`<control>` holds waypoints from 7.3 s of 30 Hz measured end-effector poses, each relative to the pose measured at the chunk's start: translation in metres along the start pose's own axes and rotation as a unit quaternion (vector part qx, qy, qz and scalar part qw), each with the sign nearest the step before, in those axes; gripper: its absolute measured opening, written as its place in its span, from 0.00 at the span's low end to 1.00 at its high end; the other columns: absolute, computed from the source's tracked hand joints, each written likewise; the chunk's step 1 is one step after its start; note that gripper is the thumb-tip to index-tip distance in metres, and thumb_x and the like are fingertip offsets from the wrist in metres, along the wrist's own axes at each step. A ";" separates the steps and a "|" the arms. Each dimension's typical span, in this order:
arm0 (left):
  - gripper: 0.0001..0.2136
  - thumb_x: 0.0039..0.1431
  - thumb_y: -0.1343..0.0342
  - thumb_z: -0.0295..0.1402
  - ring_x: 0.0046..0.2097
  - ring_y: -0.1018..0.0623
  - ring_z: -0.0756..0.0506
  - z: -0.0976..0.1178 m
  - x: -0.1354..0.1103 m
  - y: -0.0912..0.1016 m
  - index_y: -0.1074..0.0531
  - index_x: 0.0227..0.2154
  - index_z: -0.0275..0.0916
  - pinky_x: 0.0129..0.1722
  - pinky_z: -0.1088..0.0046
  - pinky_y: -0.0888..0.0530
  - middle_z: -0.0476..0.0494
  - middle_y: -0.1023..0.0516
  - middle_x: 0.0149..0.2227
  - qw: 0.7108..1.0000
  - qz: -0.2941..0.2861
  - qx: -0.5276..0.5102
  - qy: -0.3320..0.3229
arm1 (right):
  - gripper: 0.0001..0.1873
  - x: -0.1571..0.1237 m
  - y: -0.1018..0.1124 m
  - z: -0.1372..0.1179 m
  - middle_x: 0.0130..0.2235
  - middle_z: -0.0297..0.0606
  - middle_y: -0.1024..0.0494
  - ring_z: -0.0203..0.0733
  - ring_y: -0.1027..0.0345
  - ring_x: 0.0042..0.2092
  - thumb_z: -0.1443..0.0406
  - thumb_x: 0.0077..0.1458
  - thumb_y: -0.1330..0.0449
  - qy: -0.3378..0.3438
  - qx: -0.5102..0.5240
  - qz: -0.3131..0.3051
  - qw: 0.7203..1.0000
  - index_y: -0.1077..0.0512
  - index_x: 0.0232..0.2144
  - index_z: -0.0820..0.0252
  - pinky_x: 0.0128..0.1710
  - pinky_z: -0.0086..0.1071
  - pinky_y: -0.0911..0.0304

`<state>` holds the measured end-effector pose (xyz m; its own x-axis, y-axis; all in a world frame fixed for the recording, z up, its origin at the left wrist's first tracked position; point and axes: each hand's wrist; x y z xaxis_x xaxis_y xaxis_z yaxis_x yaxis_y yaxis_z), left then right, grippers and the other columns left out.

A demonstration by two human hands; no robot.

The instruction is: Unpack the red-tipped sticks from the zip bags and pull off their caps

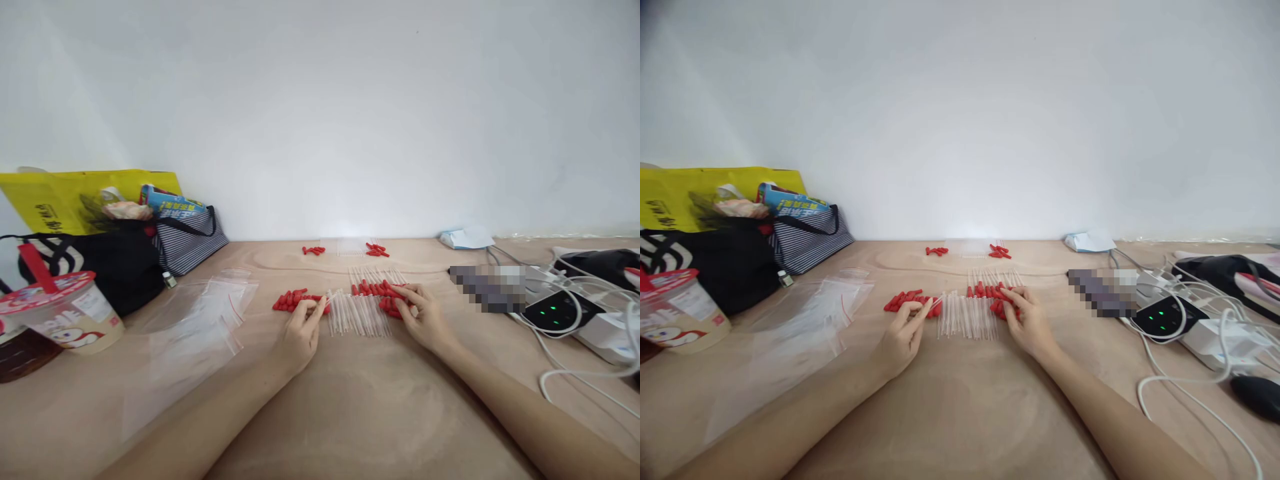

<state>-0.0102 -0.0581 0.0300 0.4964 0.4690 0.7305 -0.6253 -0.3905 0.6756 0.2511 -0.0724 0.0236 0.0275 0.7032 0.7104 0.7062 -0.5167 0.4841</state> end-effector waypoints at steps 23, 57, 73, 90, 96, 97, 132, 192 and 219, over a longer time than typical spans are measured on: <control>0.06 0.50 0.49 0.30 0.29 0.26 0.45 0.030 0.050 -0.042 0.30 0.29 0.35 0.31 0.68 0.28 0.43 0.26 0.27 0.993 -0.089 0.029 0.069 | 0.12 0.004 0.005 0.011 0.26 0.32 0.25 0.41 0.37 0.32 0.54 0.47 0.45 -0.054 -0.196 -0.035 0.979 0.29 0.24 0.55 0.38 0.37 0.52; 0.15 0.54 0.49 0.34 0.53 0.36 0.41 0.009 0.003 0.002 0.33 0.45 0.38 0.54 0.54 0.41 0.40 0.31 0.46 0.993 -0.110 -0.036 -0.013 | 0.21 0.051 0.002 0.017 0.30 0.45 0.24 0.50 0.32 0.36 0.49 0.45 0.48 -0.309 -0.299 -0.173 0.886 0.25 0.23 0.57 0.32 0.37 0.44; 0.23 0.53 0.49 0.31 0.56 0.41 0.39 0.001 -0.005 0.013 0.43 0.53 0.38 0.53 0.55 0.39 0.36 0.40 0.52 0.994 -0.101 -0.016 0.032 | 0.08 0.030 0.009 -0.017 0.31 0.40 0.25 0.46 0.37 0.39 0.64 0.51 0.50 -0.048 -0.254 -0.028 0.966 0.32 0.29 0.60 0.43 0.42 0.54; 0.09 0.59 0.53 0.35 0.28 0.34 0.50 0.008 -0.001 0.005 0.29 0.34 0.40 0.42 0.64 0.39 0.50 0.30 0.23 0.990 -0.065 0.052 -0.113 | 0.04 -0.015 -0.024 -0.057 0.29 0.33 0.26 0.38 0.39 0.35 0.66 0.53 0.47 0.163 -0.043 -0.127 0.977 0.32 0.32 0.58 0.43 0.38 0.54; 0.09 0.59 0.53 0.32 0.27 0.37 0.50 0.008 0.001 0.007 0.30 0.27 0.38 0.38 0.67 0.40 0.50 0.33 0.20 0.988 -0.061 0.045 -0.136 | 0.07 -0.018 -0.029 -0.052 0.26 0.32 0.26 0.37 0.41 0.33 0.61 0.52 0.44 0.215 -0.070 -0.081 0.971 0.28 0.32 0.54 0.45 0.40 0.56; 0.10 0.59 0.54 0.32 0.27 0.37 0.50 0.009 0.001 0.008 0.30 0.27 0.38 0.37 0.67 0.40 0.50 0.33 0.20 0.988 -0.064 0.041 -0.133 | 0.07 -0.019 -0.030 -0.052 0.25 0.31 0.27 0.36 0.41 0.33 0.61 0.52 0.45 0.217 -0.074 -0.084 0.970 0.28 0.31 0.54 0.45 0.40 0.57; 0.17 0.60 0.64 0.26 0.34 0.29 0.50 -0.004 -0.011 0.017 0.41 0.51 0.32 0.34 0.76 0.30 0.42 0.33 0.34 0.995 -0.090 0.026 0.018 | 0.13 -0.008 -0.004 -0.017 0.31 0.40 0.30 0.39 0.35 0.33 0.62 0.55 0.51 0.022 0.010 -0.008 1.000 0.29 0.35 0.59 0.31 0.33 0.39; 0.18 0.52 0.49 0.28 0.46 0.34 0.42 0.004 -0.001 0.013 0.37 0.47 0.38 0.47 0.60 0.35 0.40 0.34 0.43 0.996 -0.082 -0.045 0.007 | 0.12 0.048 -0.003 -0.012 0.35 0.40 0.25 0.44 0.35 0.39 0.60 0.52 0.51 -0.148 -0.221 -0.093 0.960 0.31 0.29 0.59 0.38 0.37 0.48; 0.13 0.59 0.53 0.33 0.22 0.38 0.52 0.017 0.000 0.010 0.30 0.21 0.37 0.30 0.71 0.44 0.52 0.35 0.16 0.992 -0.047 0.003 -0.114 | 0.08 -0.023 -0.020 -0.058 0.24 0.33 0.30 0.37 0.44 0.32 0.63 0.54 0.47 0.210 -0.075 -0.133 0.966 0.28 0.30 0.57 0.43 0.38 0.56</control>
<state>-0.0058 -0.0757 0.0382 0.6759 0.3133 0.6670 -0.5668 -0.3575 0.7423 0.1949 -0.1071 0.0271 -0.4525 0.5778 0.6793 0.5367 -0.4319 0.7248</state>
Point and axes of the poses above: each hand's wrist, its own x-axis towards the middle knuckle, its own y-axis out of the back of the hand, z = x × y
